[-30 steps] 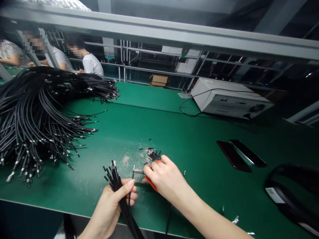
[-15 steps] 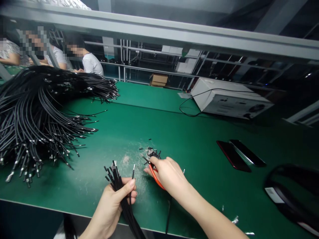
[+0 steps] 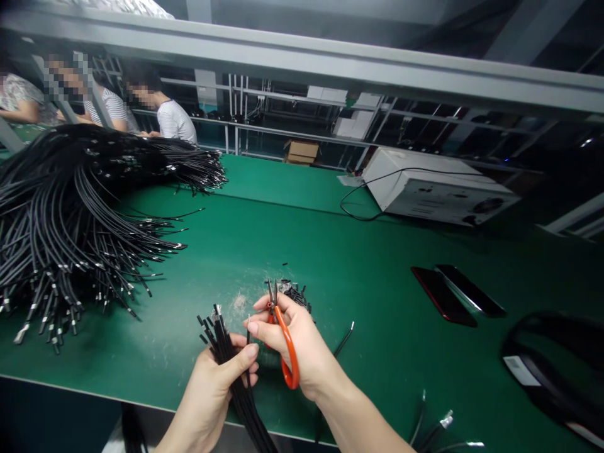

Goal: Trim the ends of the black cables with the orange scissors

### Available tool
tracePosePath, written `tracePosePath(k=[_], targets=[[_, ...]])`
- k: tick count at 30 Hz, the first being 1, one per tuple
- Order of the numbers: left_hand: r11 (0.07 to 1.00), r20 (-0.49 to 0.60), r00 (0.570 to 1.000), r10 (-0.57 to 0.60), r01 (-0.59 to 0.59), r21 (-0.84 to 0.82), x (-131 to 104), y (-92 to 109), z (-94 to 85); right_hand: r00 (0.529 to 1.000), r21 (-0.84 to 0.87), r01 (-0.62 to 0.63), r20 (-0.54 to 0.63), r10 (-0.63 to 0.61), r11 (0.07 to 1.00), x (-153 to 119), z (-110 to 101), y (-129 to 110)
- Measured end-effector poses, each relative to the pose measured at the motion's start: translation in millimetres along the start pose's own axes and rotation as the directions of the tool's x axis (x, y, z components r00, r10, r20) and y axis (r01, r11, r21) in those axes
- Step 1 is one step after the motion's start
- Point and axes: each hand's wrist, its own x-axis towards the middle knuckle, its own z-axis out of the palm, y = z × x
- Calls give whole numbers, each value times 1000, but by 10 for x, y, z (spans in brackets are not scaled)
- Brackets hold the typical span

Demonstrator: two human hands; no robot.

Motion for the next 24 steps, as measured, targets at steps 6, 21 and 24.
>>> tracePosePath(k=[6, 21, 24], targets=[[999, 15, 1000, 16, -16, 29, -24, 1, -7, 999, 2, -37, -15, 37, 999, -41, -17, -32], [996, 4, 999, 42, -43, 73, 23, -40, -16, 998, -229, 22, -56, -36, 973, -10, 1, -53], [999, -13, 1000, -27, 28, 39, -3, -2, -12, 998, -258, 59, -7, -62, 964, 1, -60, -44]])
